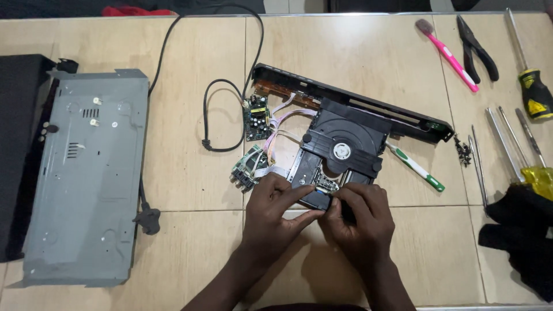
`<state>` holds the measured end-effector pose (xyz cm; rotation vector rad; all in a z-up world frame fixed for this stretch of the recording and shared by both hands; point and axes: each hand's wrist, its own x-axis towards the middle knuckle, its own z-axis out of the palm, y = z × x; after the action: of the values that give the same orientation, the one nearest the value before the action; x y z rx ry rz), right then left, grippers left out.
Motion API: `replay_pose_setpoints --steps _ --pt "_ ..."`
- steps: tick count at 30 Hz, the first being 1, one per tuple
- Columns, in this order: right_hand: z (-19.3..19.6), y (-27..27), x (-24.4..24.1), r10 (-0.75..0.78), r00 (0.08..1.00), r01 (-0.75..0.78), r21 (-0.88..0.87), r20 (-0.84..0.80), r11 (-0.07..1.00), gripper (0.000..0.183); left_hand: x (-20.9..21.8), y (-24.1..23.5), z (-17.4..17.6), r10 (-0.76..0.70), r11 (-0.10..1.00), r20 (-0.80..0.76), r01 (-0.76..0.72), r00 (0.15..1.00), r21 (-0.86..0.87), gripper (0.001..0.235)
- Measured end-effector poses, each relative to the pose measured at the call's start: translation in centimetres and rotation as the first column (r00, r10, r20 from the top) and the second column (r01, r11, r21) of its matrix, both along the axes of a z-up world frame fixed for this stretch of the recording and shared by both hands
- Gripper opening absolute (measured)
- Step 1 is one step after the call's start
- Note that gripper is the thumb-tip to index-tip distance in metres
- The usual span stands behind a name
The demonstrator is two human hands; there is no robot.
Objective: The person cleans the internal components of a disassembled DVD drive using a toothbrush and a black cloth. They wipe the circuit board and mechanical parts, then use a screwdriver to manipulate a small component within the drive's mechanism.
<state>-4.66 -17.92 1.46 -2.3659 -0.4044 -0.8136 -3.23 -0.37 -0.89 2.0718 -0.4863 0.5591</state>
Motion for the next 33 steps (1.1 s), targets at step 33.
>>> replay_pose_setpoints --steps 33 --pt "1.3 0.0 0.6 0.005 1.000 -0.006 0.115 0.006 0.993 0.005 0.0 -0.2 0.1 0.001 0.996 0.040 -0.005 0.999 0.088 0.032"
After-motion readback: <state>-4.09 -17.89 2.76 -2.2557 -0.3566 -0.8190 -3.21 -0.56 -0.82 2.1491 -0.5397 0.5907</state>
